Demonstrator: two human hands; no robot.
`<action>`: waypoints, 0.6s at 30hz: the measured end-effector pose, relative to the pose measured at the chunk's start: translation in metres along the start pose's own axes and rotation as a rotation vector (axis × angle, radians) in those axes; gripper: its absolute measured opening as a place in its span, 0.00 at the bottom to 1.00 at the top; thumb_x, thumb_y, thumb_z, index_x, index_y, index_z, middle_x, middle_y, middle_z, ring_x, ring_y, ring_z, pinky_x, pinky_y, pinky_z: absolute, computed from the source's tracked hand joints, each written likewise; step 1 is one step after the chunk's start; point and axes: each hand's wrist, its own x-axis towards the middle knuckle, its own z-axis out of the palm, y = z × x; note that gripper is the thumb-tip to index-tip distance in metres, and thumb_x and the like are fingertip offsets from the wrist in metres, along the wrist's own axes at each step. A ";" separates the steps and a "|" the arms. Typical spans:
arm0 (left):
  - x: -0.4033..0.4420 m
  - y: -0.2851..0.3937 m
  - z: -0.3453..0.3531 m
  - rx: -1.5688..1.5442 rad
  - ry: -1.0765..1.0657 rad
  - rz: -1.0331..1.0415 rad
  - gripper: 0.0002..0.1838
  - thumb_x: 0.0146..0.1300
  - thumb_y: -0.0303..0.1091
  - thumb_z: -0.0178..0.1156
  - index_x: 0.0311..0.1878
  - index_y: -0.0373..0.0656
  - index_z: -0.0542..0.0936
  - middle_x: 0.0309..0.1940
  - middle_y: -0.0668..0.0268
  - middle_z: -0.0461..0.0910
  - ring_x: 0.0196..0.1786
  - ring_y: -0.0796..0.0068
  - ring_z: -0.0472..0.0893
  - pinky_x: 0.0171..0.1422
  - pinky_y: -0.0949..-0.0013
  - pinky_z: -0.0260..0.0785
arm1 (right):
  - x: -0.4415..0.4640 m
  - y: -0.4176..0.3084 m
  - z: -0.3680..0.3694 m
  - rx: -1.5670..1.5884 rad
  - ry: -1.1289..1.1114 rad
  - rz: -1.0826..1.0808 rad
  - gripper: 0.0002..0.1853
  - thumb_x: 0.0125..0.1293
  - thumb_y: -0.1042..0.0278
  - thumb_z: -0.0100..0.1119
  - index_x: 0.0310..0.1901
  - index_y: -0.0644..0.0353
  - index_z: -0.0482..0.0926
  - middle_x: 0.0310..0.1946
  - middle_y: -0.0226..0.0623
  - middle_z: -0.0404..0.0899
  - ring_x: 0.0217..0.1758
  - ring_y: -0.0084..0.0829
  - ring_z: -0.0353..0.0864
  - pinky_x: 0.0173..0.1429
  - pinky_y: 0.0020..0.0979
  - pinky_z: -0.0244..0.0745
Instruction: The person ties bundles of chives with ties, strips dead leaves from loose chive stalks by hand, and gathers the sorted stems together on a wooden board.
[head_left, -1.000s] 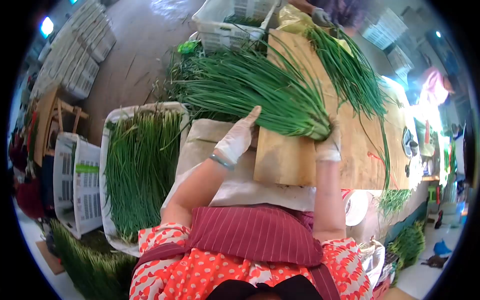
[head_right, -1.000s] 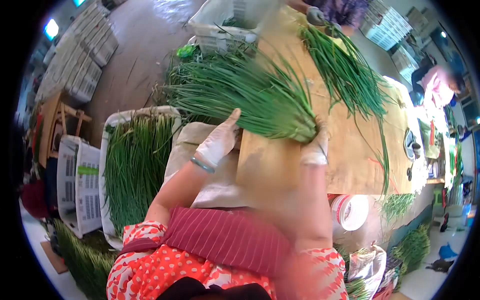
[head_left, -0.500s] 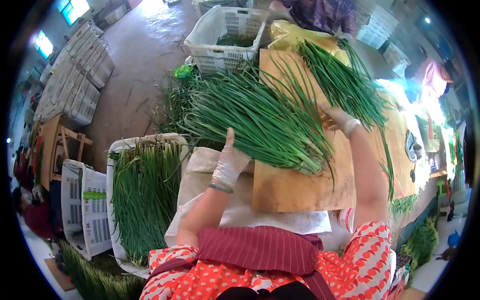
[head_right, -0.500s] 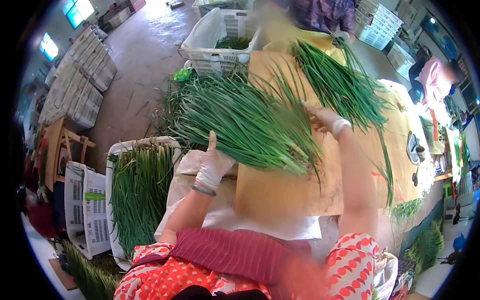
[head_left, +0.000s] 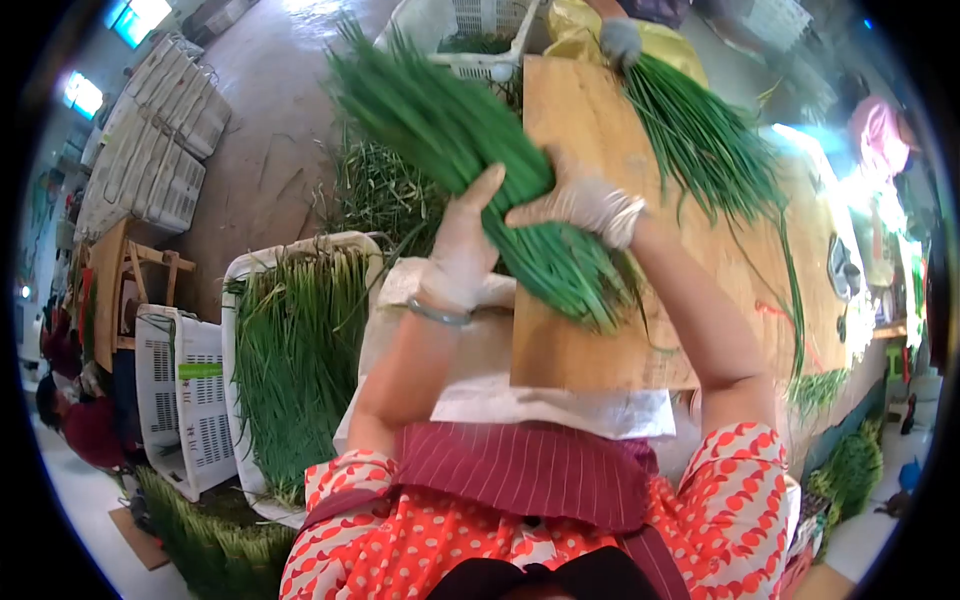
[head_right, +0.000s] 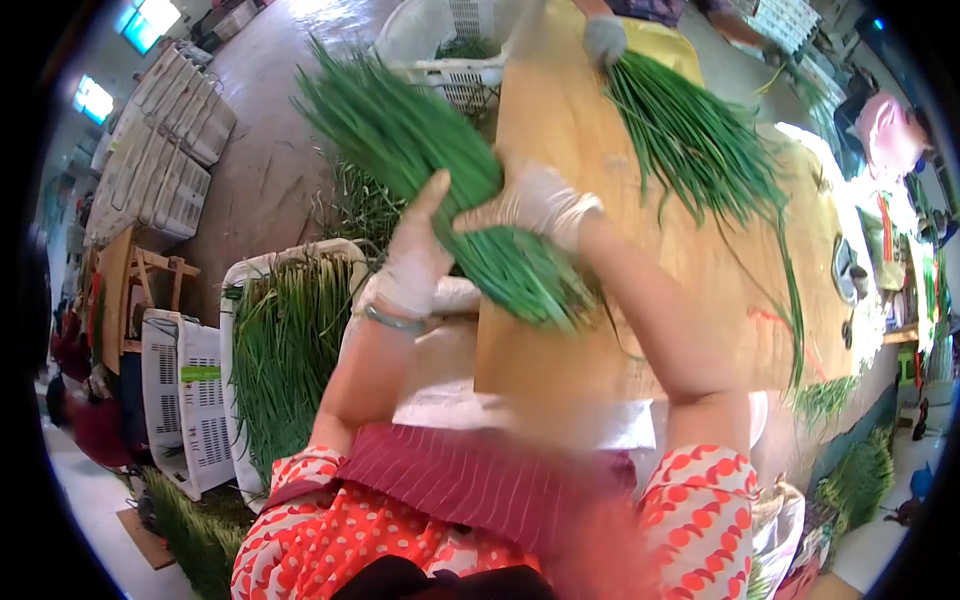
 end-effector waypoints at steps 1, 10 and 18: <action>0.003 0.007 0.013 0.095 -0.034 0.060 0.24 0.55 0.32 0.61 0.55 0.38 0.67 0.49 0.62 0.73 0.51 0.68 0.74 0.56 0.66 0.68 | -0.013 -0.017 -0.008 0.019 0.065 -0.058 0.49 0.32 0.50 0.77 0.56 0.67 0.64 0.44 0.45 0.76 0.48 0.35 0.75 0.52 0.30 0.71; -0.005 0.046 0.148 0.540 -0.480 0.213 0.12 0.51 0.25 0.64 0.41 0.39 0.78 0.35 0.68 0.80 0.37 0.78 0.79 0.45 0.76 0.72 | -0.075 -0.061 -0.052 0.641 0.407 -0.500 0.43 0.41 0.75 0.74 0.59 0.59 0.59 0.51 0.34 0.70 0.56 0.29 0.68 0.60 0.32 0.66; 0.010 0.026 0.147 0.769 -0.531 0.191 0.18 0.45 0.31 0.71 0.40 0.40 0.78 0.33 0.67 0.80 0.35 0.80 0.78 0.42 0.76 0.71 | -0.088 -0.028 -0.086 0.348 0.350 -0.271 0.36 0.41 0.69 0.74 0.54 0.64 0.66 0.43 0.35 0.77 0.44 0.24 0.76 0.50 0.26 0.73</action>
